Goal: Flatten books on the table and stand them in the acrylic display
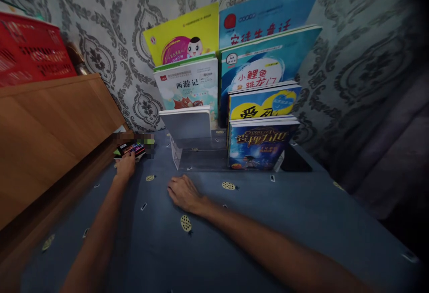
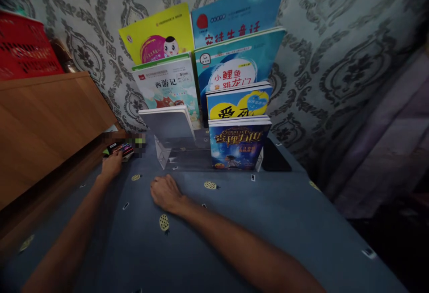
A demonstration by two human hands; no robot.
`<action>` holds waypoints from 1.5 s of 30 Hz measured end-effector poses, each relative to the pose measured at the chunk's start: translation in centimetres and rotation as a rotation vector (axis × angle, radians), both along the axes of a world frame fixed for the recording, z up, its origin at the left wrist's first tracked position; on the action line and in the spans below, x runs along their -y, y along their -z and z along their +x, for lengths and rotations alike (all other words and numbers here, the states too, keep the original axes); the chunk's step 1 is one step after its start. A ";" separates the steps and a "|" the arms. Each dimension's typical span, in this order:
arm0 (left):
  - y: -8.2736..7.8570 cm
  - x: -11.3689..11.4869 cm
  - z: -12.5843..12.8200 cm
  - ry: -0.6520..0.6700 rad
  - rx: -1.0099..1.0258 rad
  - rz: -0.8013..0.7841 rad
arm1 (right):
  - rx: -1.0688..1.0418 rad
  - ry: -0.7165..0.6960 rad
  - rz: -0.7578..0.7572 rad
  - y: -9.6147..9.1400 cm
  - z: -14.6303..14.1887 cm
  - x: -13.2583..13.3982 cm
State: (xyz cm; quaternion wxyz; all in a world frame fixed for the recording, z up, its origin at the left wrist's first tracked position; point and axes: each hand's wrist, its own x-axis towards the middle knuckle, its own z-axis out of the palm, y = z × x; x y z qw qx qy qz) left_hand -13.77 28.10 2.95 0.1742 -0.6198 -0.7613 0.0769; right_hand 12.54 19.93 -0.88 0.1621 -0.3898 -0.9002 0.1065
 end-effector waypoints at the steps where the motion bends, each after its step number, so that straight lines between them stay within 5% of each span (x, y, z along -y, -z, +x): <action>1: -0.1 0.1 0.1 0.004 -0.002 -0.001 | -0.002 -0.001 0.000 0.0 0.0 0.0; 9: -0.8 3.5 0.8 0.074 -0.040 -0.046 | -0.015 -0.008 -0.008 -0.4 0.2 0.1; 18: 0.2 9.6 1.5 0.174 -0.025 -0.056 | -0.021 -0.011 -0.012 -0.3 0.1 0.2; 25: 2.8 14.1 0.6 0.218 0.141 0.003 | -0.021 -0.008 -0.011 -0.5 0.2 0.2; 31: 2.0 16.9 0.3 0.291 0.276 -0.105 | -0.043 -0.023 -0.011 -0.1 0.1 0.0; 36: 1.5 14.8 -0.7 0.379 0.535 -0.077 | -0.063 -0.029 -0.012 0.3 0.0 -0.1; 41: 3.3 9.9 -2.1 0.032 0.394 0.126 | -0.077 -0.071 -0.019 0.3 0.6 0.2; 45: 4.8 7.4 -2.5 0.019 0.403 0.133 | -0.092 -0.126 -0.006 0.6 2.5 1.0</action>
